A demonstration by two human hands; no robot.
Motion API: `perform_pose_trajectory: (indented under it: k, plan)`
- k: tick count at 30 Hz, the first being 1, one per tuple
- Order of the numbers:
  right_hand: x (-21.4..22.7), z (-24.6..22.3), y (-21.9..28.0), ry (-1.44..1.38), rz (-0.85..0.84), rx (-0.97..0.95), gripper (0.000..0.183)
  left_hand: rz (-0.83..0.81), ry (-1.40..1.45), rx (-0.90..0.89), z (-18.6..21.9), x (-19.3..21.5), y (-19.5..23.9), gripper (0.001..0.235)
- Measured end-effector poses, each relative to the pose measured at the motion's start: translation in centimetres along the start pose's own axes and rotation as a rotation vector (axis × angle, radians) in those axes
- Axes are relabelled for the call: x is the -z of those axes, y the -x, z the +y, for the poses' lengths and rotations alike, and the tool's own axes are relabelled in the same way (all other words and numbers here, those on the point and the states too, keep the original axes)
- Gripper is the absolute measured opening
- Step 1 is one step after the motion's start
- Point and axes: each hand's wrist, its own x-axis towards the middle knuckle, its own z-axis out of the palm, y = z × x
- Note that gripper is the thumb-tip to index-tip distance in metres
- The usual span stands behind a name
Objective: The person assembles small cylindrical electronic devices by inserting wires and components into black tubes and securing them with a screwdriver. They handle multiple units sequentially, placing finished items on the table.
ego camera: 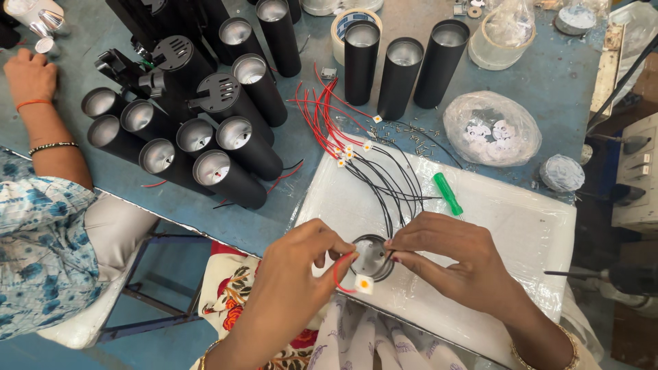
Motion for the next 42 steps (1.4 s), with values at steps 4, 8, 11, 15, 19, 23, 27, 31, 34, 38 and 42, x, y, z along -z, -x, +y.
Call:
perform_pose_trajectory:
  k: [4,8,11,15,19,23,27,31,34,38,42]
  plan:
    - [0.0,0.1,0.0,-0.051,-0.059,-0.052,0.013,-0.105,0.087,0.167,0.1,0.8,-0.5,0.026]
    - [-0.4,0.1,-0.2,-0.031,-0.079,-0.129,0.013,-0.041,0.205,0.046,0.1,1.6,0.6,0.029]
    - [-0.5,0.0,-0.3,-0.043,-0.107,-0.153,0.013,0.088,0.222,-0.054,-0.2,1.6,1.8,0.015]
    - [-0.2,-0.3,-0.3,-0.046,-0.102,-0.183,0.019,0.176,0.186,-0.072,-0.9,0.5,2.1,0.017]
    - [0.6,-0.6,-0.1,-0.056,-0.066,-0.145,0.022,0.152,0.259,0.077,-1.2,-1.1,0.9,0.014]
    - [0.9,-0.4,0.3,-0.009,-0.077,-0.094,0.021,0.191,0.246,0.129,-0.9,-2.6,0.4,0.014]
    - [0.5,0.0,0.4,-0.003,-0.084,-0.115,0.020,0.246,0.119,0.000,-1.0,-2.9,0.3,0.013]
    - [0.2,0.2,0.4,-0.003,-0.005,-0.064,0.021,0.283,0.027,-0.173,-0.9,-2.0,0.6,0.013]
    - [0.1,0.2,0.4,0.026,0.016,-0.077,0.021,0.127,0.111,-0.007,-0.5,-0.9,1.3,0.028]
    - [0.0,0.0,0.6,0.030,0.005,-0.061,0.022,0.108,0.134,0.029,0.0,-0.5,1.6,0.024]
    - [-0.2,0.1,0.6,0.036,0.050,-0.053,0.019,0.216,0.004,-0.174,-0.1,-1.1,1.1,0.012]
